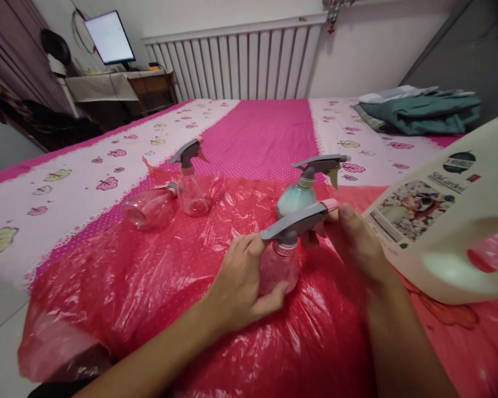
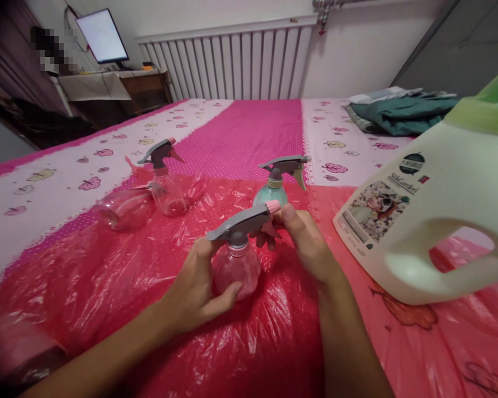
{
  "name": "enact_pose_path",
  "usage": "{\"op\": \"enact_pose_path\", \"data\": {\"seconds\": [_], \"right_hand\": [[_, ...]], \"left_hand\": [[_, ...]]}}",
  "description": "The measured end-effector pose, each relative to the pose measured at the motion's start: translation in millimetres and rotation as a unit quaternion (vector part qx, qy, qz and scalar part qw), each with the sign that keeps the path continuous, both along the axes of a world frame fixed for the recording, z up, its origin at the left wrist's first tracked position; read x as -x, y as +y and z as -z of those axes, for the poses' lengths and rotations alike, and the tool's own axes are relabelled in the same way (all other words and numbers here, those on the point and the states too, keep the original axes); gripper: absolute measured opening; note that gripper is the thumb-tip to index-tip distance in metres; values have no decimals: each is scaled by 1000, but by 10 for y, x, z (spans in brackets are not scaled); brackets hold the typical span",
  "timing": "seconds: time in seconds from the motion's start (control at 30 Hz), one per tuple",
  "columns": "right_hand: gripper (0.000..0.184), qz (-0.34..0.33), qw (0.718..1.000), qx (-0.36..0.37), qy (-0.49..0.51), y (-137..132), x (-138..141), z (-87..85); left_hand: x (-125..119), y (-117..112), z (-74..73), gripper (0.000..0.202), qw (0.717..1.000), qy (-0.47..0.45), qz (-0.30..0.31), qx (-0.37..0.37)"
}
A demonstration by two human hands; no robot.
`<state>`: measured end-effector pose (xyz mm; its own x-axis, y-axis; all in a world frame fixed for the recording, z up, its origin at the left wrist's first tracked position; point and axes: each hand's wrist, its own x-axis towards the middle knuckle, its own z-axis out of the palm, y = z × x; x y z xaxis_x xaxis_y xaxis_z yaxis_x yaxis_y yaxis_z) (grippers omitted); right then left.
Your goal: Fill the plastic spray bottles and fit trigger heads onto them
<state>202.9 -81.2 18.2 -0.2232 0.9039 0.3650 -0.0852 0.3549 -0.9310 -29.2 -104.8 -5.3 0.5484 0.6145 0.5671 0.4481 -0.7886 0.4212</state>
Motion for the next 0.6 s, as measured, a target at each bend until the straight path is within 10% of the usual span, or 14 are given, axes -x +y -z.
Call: {"op": "enact_pose_path", "data": {"seconds": [0.6], "right_hand": [[32, -25, 999, 6, 26, 81, 151, 5]], "left_hand": [[5, -2, -5, 70, 1000, -15, -11, -20]]}}
